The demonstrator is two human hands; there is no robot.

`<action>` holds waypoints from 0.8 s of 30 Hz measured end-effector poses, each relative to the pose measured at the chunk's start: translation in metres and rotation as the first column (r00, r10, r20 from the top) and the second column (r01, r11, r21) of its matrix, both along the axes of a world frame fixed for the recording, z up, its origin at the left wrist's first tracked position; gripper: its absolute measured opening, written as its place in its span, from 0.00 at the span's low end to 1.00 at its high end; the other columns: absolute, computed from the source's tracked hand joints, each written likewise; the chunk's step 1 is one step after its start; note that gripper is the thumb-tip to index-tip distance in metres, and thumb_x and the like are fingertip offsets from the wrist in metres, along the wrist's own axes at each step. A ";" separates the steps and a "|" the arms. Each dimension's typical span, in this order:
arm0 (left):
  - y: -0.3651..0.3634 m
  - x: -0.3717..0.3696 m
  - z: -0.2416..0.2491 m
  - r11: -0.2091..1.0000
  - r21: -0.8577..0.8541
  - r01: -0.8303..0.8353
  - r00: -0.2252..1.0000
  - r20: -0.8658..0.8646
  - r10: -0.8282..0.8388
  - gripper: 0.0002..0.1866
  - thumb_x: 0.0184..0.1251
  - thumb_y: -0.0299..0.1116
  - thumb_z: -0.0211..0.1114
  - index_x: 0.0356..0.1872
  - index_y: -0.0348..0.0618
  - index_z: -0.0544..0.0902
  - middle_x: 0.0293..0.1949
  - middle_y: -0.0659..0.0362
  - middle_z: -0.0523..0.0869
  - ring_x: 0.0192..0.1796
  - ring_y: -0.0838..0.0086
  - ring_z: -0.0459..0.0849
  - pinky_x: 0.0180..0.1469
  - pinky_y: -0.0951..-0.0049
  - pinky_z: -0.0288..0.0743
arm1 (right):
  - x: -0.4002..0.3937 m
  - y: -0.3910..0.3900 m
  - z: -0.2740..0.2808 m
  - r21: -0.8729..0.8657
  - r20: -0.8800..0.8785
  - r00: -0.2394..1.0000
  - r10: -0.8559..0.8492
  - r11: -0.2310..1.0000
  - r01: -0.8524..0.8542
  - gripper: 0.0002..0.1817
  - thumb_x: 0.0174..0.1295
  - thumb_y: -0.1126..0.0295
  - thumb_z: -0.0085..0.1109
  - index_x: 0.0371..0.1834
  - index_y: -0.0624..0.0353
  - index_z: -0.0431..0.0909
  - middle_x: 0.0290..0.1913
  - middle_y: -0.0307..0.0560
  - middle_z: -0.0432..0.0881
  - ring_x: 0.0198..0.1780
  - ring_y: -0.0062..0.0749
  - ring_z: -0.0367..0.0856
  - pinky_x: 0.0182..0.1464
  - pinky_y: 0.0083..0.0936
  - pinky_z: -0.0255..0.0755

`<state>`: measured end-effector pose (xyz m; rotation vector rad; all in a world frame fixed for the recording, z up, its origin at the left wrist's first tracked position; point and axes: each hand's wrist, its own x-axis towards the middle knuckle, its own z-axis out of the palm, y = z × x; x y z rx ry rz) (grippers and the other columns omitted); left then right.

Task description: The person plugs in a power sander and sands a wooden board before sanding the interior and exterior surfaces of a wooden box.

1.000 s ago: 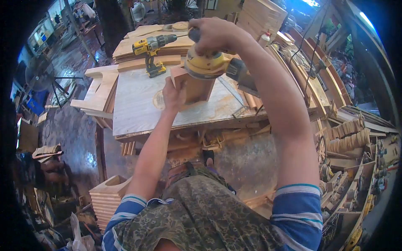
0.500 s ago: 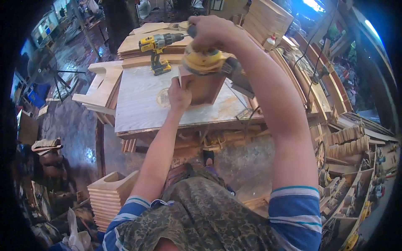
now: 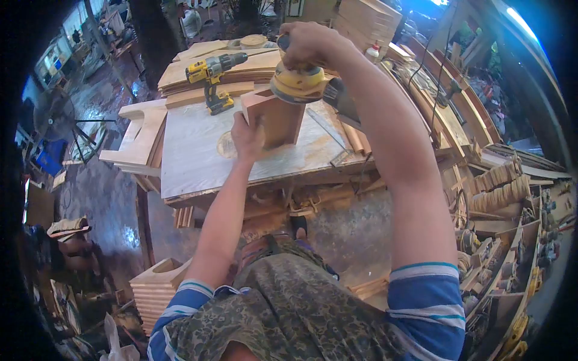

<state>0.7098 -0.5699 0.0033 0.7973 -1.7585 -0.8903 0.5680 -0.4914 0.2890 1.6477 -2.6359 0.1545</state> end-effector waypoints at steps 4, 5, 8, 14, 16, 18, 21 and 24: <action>-0.001 -0.002 -0.003 1.000 -0.007 0.017 0.999 -0.029 -0.017 0.19 0.66 0.37 0.74 0.46 0.38 0.75 0.37 0.39 0.88 0.42 0.37 0.87 0.44 0.45 0.79 | -0.004 -0.009 -0.007 -0.057 -0.020 1.000 0.002 0.998 -0.003 0.48 0.40 0.58 0.77 0.72 0.52 0.74 0.55 0.55 0.87 0.54 0.48 0.88 0.58 0.40 0.81; -0.002 -0.003 -0.004 1.000 -0.010 0.016 0.999 -0.031 -0.016 0.19 0.66 0.37 0.74 0.46 0.38 0.75 0.37 0.39 0.88 0.42 0.37 0.87 0.44 0.45 0.79 | -0.005 -0.010 -0.010 -0.134 -0.066 0.997 0.035 0.990 -0.043 0.46 0.39 0.60 0.78 0.69 0.54 0.75 0.46 0.57 0.90 0.47 0.47 0.90 0.52 0.39 0.83; -0.004 -0.002 -0.001 0.999 -0.032 0.005 1.000 -0.022 -0.005 0.19 0.67 0.38 0.73 0.46 0.37 0.75 0.37 0.38 0.88 0.43 0.36 0.86 0.44 0.45 0.79 | -0.017 -0.024 -0.013 -0.112 -0.091 0.995 0.033 0.993 -0.043 0.46 0.39 0.61 0.78 0.70 0.54 0.75 0.46 0.56 0.90 0.47 0.45 0.90 0.51 0.39 0.84; -0.007 -0.006 0.004 1.000 0.000 0.001 1.000 0.004 -0.001 0.19 0.67 0.38 0.73 0.47 0.36 0.75 0.40 0.35 0.88 0.45 0.34 0.86 0.45 0.44 0.79 | -0.016 -0.038 -0.012 -0.092 0.041 0.999 -0.029 0.995 0.032 0.47 0.39 0.59 0.78 0.71 0.51 0.75 0.54 0.59 0.88 0.54 0.46 0.88 0.57 0.39 0.82; -0.006 -0.009 0.001 0.999 0.030 -0.034 0.998 0.055 0.033 0.19 0.67 0.37 0.73 0.47 0.36 0.74 0.40 0.35 0.88 0.45 0.34 0.86 0.46 0.44 0.79 | -0.006 -0.037 -0.006 -0.056 0.046 0.998 -0.033 0.998 0.036 0.49 0.41 0.58 0.77 0.74 0.48 0.73 0.60 0.55 0.86 0.59 0.48 0.86 0.60 0.42 0.81; -0.005 -0.009 -0.002 1.000 0.006 -0.030 0.998 0.046 0.030 0.20 0.67 0.37 0.74 0.47 0.36 0.74 0.40 0.35 0.88 0.45 0.34 0.86 0.46 0.44 0.79 | 0.003 -0.037 -0.005 -0.015 0.048 0.998 -0.036 0.999 0.037 0.50 0.42 0.57 0.76 0.77 0.44 0.71 0.66 0.51 0.83 0.63 0.50 0.85 0.63 0.44 0.80; -0.008 -0.008 -0.004 0.999 -0.048 -0.022 0.999 0.041 0.024 0.20 0.66 0.38 0.74 0.47 0.36 0.74 0.39 0.36 0.88 0.45 0.35 0.86 0.46 0.45 0.80 | 0.015 -0.044 -0.009 -0.088 -0.001 1.000 0.005 0.996 -0.005 0.46 0.39 0.59 0.78 0.70 0.50 0.77 0.54 0.58 0.88 0.55 0.49 0.88 0.58 0.41 0.82; -0.012 -0.011 -0.008 0.998 -0.061 -0.007 0.999 0.038 0.010 0.20 0.66 0.38 0.74 0.46 0.37 0.74 0.39 0.37 0.87 0.44 0.35 0.86 0.46 0.45 0.79 | 0.028 -0.051 -0.008 -0.088 -0.042 0.996 0.075 0.993 -0.078 0.47 0.39 0.58 0.78 0.71 0.49 0.76 0.57 0.57 0.87 0.57 0.51 0.87 0.59 0.42 0.81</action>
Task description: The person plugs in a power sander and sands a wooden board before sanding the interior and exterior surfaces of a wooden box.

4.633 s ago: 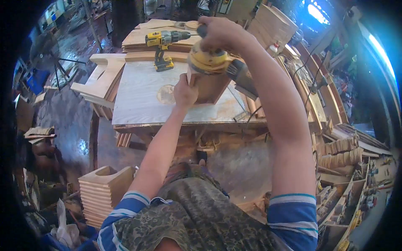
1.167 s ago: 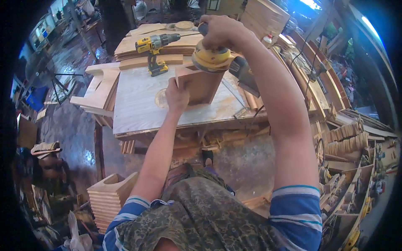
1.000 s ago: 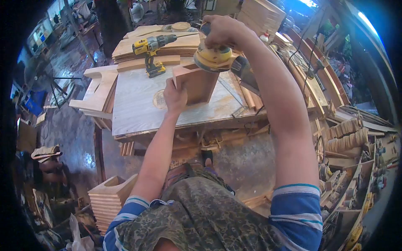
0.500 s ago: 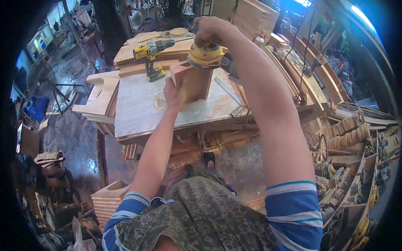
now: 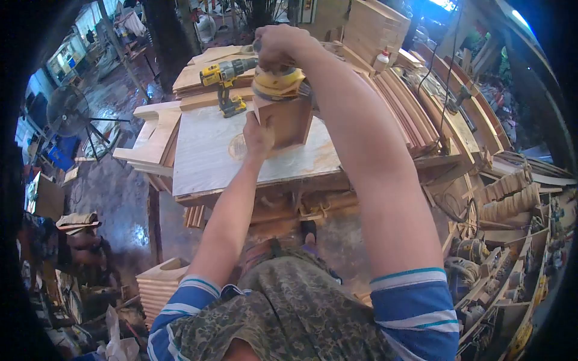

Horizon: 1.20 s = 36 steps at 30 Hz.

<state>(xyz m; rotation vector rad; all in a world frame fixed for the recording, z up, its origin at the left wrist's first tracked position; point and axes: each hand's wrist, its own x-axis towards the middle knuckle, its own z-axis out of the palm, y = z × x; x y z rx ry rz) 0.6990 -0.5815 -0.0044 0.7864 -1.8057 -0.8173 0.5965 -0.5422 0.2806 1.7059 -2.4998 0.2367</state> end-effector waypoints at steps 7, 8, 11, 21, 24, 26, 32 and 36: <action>0.001 0.003 0.007 0.999 0.051 -0.011 0.999 0.052 0.009 0.19 0.65 0.37 0.74 0.46 0.37 0.74 0.39 0.38 0.88 0.45 0.37 0.86 0.47 0.45 0.79 | 0.029 -0.010 0.008 0.089 0.003 1.000 -0.019 0.996 0.019 0.48 0.42 0.57 0.76 0.75 0.41 0.73 0.63 0.50 0.86 0.61 0.49 0.86 0.62 0.44 0.80; 0.002 0.003 0.007 0.999 0.052 -0.011 0.998 0.056 0.008 0.19 0.65 0.37 0.74 0.46 0.37 0.74 0.39 0.38 0.88 0.45 0.37 0.86 0.47 0.45 0.79 | 0.029 -0.009 0.009 0.105 0.013 1.000 -0.028 0.994 0.026 0.51 0.40 0.57 0.78 0.76 0.41 0.71 0.61 0.53 0.86 0.60 0.50 0.86 0.61 0.43 0.81; 0.006 0.003 0.009 0.999 0.046 -0.016 1.000 -0.022 0.017 0.21 0.63 0.38 0.77 0.46 0.36 0.76 0.39 0.36 0.88 0.46 0.35 0.86 0.47 0.45 0.79 | 0.016 -0.001 0.007 0.065 -0.021 0.995 -0.094 0.993 0.095 0.50 0.41 0.57 0.78 0.76 0.42 0.71 0.61 0.54 0.86 0.60 0.49 0.86 0.61 0.44 0.81; -0.009 -0.007 -0.004 0.998 -0.042 -0.048 0.997 0.060 0.051 0.19 0.64 0.38 0.75 0.46 0.38 0.76 0.39 0.38 0.88 0.44 0.36 0.86 0.47 0.44 0.79 | -0.051 0.019 0.000 0.080 0.011 0.980 -0.198 0.977 0.197 0.39 0.45 0.58 0.74 0.67 0.45 0.79 0.60 0.48 0.87 0.60 0.47 0.87 0.60 0.46 0.81; -0.007 -0.003 0.006 0.999 0.037 -0.029 0.999 0.032 0.028 0.19 0.65 0.39 0.75 0.46 0.38 0.76 0.39 0.38 0.88 0.45 0.37 0.87 0.46 0.45 0.79 | -0.052 0.025 0.000 0.073 0.026 0.978 -0.208 0.976 0.206 0.38 0.45 0.58 0.75 0.66 0.45 0.80 0.58 0.48 0.88 0.59 0.47 0.88 0.59 0.46 0.81; -0.005 -0.001 0.008 0.998 0.057 -0.025 0.999 0.029 0.023 0.20 0.65 0.39 0.74 0.45 0.37 0.76 0.39 0.38 0.88 0.46 0.37 0.87 0.45 0.45 0.79 | -0.047 0.030 0.003 0.072 0.030 0.974 -0.226 0.972 0.223 0.37 0.45 0.58 0.75 0.65 0.45 0.80 0.58 0.48 0.88 0.58 0.47 0.88 0.59 0.46 0.82; -0.013 -0.003 0.007 0.999 0.014 -0.031 0.999 0.009 0.031 0.20 0.66 0.42 0.74 0.45 0.40 0.76 0.37 0.39 0.88 0.43 0.36 0.86 0.44 0.43 0.79 | -0.070 0.035 0.003 0.025 0.022 0.970 -0.244 0.970 0.244 0.39 0.45 0.59 0.74 0.68 0.43 0.79 0.60 0.50 0.87 0.59 0.47 0.88 0.60 0.46 0.81; -0.022 -0.004 -0.001 0.999 -0.030 -0.013 1.000 0.018 0.014 0.19 0.67 0.42 0.73 0.45 0.40 0.75 0.36 0.38 0.87 0.42 0.35 0.86 0.43 0.42 0.78 | -0.073 0.034 -0.001 0.046 -0.001 0.964 -0.266 0.963 0.265 0.42 0.44 0.60 0.73 0.71 0.42 0.77 0.61 0.49 0.87 0.61 0.47 0.87 0.61 0.46 0.81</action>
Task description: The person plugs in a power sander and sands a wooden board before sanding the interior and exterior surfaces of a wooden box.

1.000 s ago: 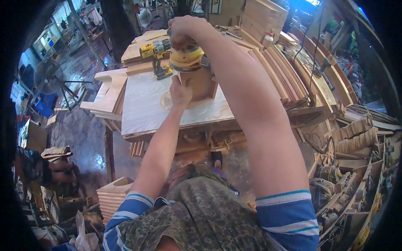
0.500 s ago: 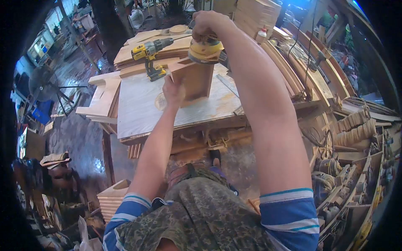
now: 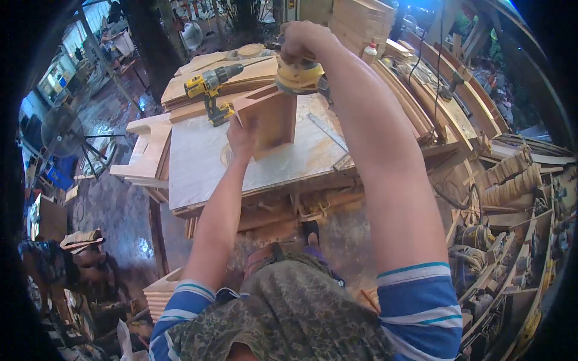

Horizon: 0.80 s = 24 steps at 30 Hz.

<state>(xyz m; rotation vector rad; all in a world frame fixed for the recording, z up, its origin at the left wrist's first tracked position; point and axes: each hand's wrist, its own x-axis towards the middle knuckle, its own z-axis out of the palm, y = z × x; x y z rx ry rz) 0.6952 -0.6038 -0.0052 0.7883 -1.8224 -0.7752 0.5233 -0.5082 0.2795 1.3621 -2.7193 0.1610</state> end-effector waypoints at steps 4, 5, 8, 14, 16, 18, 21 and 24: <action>-0.004 -0.002 -0.003 0.999 -0.023 0.036 0.996 -0.075 -0.038 0.19 0.66 0.40 0.73 0.45 0.39 0.75 0.36 0.37 0.87 0.42 0.34 0.86 0.43 0.42 0.78 | 0.013 0.002 0.010 -0.004 0.036 0.997 0.065 0.998 -0.065 0.48 0.42 0.58 0.76 0.74 0.45 0.73 0.62 0.53 0.86 0.61 0.49 0.85 0.63 0.41 0.79; -0.005 -0.002 -0.003 0.999 -0.021 0.032 0.997 -0.072 -0.034 0.19 0.66 0.40 0.73 0.45 0.39 0.75 0.36 0.37 0.87 0.42 0.34 0.86 0.43 0.42 0.78 | 0.018 0.003 0.012 -0.002 0.040 0.997 0.069 0.998 -0.069 0.48 0.42 0.58 0.76 0.74 0.45 0.73 0.62 0.53 0.86 0.61 0.49 0.85 0.63 0.41 0.79; -0.009 -0.001 -0.005 0.989 -0.146 0.012 1.000 -0.016 -0.014 0.18 0.65 0.37 0.74 0.44 0.38 0.75 0.37 0.36 0.87 0.43 0.34 0.86 0.43 0.43 0.78 | 0.032 -0.004 0.013 0.037 0.011 0.999 0.052 0.998 -0.052 0.47 0.42 0.58 0.75 0.73 0.43 0.74 0.61 0.52 0.86 0.60 0.47 0.86 0.62 0.42 0.80; -0.005 -0.004 0.004 0.999 -0.025 0.021 0.999 -0.043 -0.022 0.18 0.64 0.33 0.75 0.45 0.38 0.75 0.40 0.38 0.88 0.46 0.36 0.86 0.46 0.47 0.79 | 0.048 -0.036 0.003 -0.002 -0.027 0.981 0.190 0.982 -0.191 0.45 0.41 0.57 0.75 0.72 0.40 0.75 0.59 0.51 0.87 0.59 0.47 0.87 0.59 0.45 0.82; 0.000 -0.002 0.009 0.999 0.048 0.022 0.998 -0.053 -0.019 0.18 0.64 0.33 0.75 0.46 0.38 0.75 0.41 0.38 0.89 0.48 0.37 0.86 0.48 0.48 0.79 | 0.061 -0.039 0.005 -0.002 -0.041 0.977 0.208 0.978 -0.208 0.46 0.41 0.57 0.75 0.72 0.40 0.75 0.59 0.50 0.87 0.59 0.48 0.87 0.60 0.45 0.82; -0.001 0.001 0.012 0.996 0.081 0.040 0.998 -0.047 -0.037 0.18 0.64 0.33 0.75 0.46 0.38 0.75 0.41 0.38 0.89 0.48 0.37 0.86 0.48 0.48 0.79 | 0.069 -0.045 0.007 0.001 -0.057 0.973 0.222 0.975 -0.222 0.46 0.41 0.56 0.76 0.72 0.40 0.75 0.59 0.50 0.87 0.59 0.48 0.87 0.60 0.45 0.82; -0.002 0.002 0.015 0.991 0.126 0.056 0.998 -0.006 -0.055 0.18 0.64 0.32 0.75 0.47 0.39 0.75 0.41 0.38 0.89 0.48 0.37 0.86 0.49 0.47 0.79 | 0.072 -0.051 0.008 0.032 -0.027 0.972 0.232 0.972 -0.231 0.46 0.41 0.56 0.76 0.72 0.40 0.74 0.60 0.50 0.87 0.59 0.48 0.87 0.60 0.45 0.81; -0.003 0.002 0.014 0.991 0.122 0.061 0.998 0.008 -0.062 0.18 0.63 0.32 0.74 0.46 0.38 0.75 0.40 0.37 0.88 0.48 0.36 0.86 0.49 0.47 0.79 | 0.073 -0.056 0.006 0.049 -0.019 0.974 0.226 0.973 -0.225 0.46 0.41 0.56 0.76 0.73 0.40 0.74 0.60 0.50 0.87 0.60 0.48 0.87 0.60 0.46 0.82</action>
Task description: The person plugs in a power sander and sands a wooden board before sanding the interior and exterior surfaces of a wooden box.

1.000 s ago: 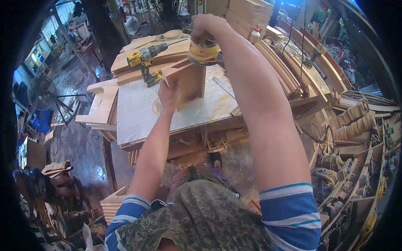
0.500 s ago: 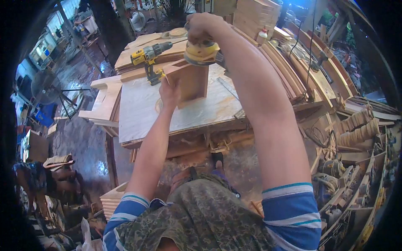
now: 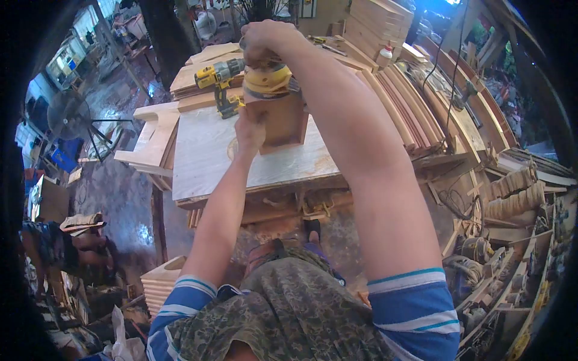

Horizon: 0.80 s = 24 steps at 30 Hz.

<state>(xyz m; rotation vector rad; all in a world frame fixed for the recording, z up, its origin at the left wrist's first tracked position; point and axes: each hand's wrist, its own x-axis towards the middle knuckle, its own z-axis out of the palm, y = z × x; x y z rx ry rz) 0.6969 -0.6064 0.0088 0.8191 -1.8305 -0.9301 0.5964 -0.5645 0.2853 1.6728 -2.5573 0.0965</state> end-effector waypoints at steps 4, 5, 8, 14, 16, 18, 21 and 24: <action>0.001 -0.001 0.000 1.000 -0.025 -0.007 1.000 0.007 0.007 0.18 0.64 0.34 0.74 0.46 0.38 0.75 0.40 0.37 0.88 0.48 0.36 0.86 0.49 0.47 0.79 | -0.002 -0.003 -0.006 -0.044 -0.026 0.999 0.018 0.999 -0.019 0.47 0.42 0.56 0.77 0.73 0.41 0.73 0.59 0.51 0.87 0.59 0.48 0.87 0.59 0.46 0.82; 0.001 -0.002 0.001 1.000 -0.027 -0.005 1.000 0.002 0.005 0.18 0.64 0.34 0.74 0.46 0.38 0.75 0.40 0.37 0.88 0.48 0.36 0.86 0.49 0.47 0.79 | -0.006 -0.004 -0.005 -0.047 -0.027 1.000 0.003 0.999 -0.004 0.47 0.42 0.56 0.77 0.74 0.41 0.73 0.59 0.51 0.87 0.58 0.48 0.87 0.59 0.46 0.82; -0.003 -0.001 -0.003 0.999 -0.012 0.033 0.999 -0.011 -0.033 0.19 0.64 0.35 0.74 0.46 0.38 0.74 0.41 0.37 0.88 0.47 0.36 0.86 0.49 0.47 0.79 | -0.021 0.000 -0.003 -0.015 0.035 0.999 -0.001 1.000 0.001 0.46 0.42 0.57 0.77 0.73 0.43 0.74 0.58 0.52 0.88 0.57 0.49 0.88 0.59 0.45 0.82; -0.005 0.001 -0.008 0.960 -0.276 0.049 0.997 0.073 -0.030 0.19 0.64 0.36 0.75 0.46 0.39 0.75 0.41 0.38 0.88 0.48 0.37 0.86 0.48 0.46 0.79 | -0.011 -0.003 -0.008 -0.075 0.051 0.992 0.113 0.991 -0.109 0.43 0.40 0.59 0.76 0.67 0.45 0.78 0.54 0.54 0.89 0.55 0.49 0.88 0.56 0.45 0.83; -0.003 0.001 -0.007 0.996 -0.044 0.077 0.997 0.024 -0.076 0.19 0.63 0.36 0.75 0.46 0.40 0.76 0.40 0.38 0.88 0.48 0.37 0.86 0.48 0.45 0.78 | 0.003 -0.007 -0.005 -0.057 0.033 0.992 0.122 0.991 -0.120 0.43 0.39 0.59 0.76 0.67 0.46 0.78 0.54 0.54 0.89 0.55 0.49 0.88 0.56 0.45 0.83; 0.000 0.002 -0.008 0.997 -0.016 0.076 0.997 0.006 -0.076 0.19 0.63 0.37 0.75 0.46 0.40 0.75 0.40 0.38 0.88 0.47 0.37 0.86 0.48 0.45 0.78 | 0.014 -0.012 0.001 -0.016 0.020 0.992 0.128 0.992 -0.128 0.43 0.41 0.58 0.76 0.68 0.46 0.77 0.56 0.53 0.88 0.56 0.49 0.88 0.57 0.46 0.82; -0.004 0.001 -0.009 0.998 -0.016 0.067 0.998 -0.009 -0.067 0.19 0.63 0.37 0.75 0.45 0.40 0.75 0.40 0.37 0.88 0.47 0.36 0.85 0.47 0.45 0.78 | 0.009 -0.022 0.000 -0.002 0.020 0.998 0.068 0.998 -0.068 0.43 0.42 0.57 0.76 0.69 0.45 0.76 0.56 0.53 0.88 0.56 0.49 0.88 0.58 0.46 0.82; -0.003 0.000 -0.007 0.999 -0.018 0.049 0.999 0.007 -0.049 0.19 0.63 0.38 0.75 0.44 0.39 0.75 0.39 0.37 0.87 0.46 0.35 0.85 0.47 0.44 0.77 | 0.001 -0.027 -0.002 -0.010 0.020 0.997 0.080 0.997 -0.080 0.44 0.43 0.56 0.77 0.70 0.45 0.75 0.56 0.53 0.88 0.57 0.49 0.88 0.58 0.45 0.81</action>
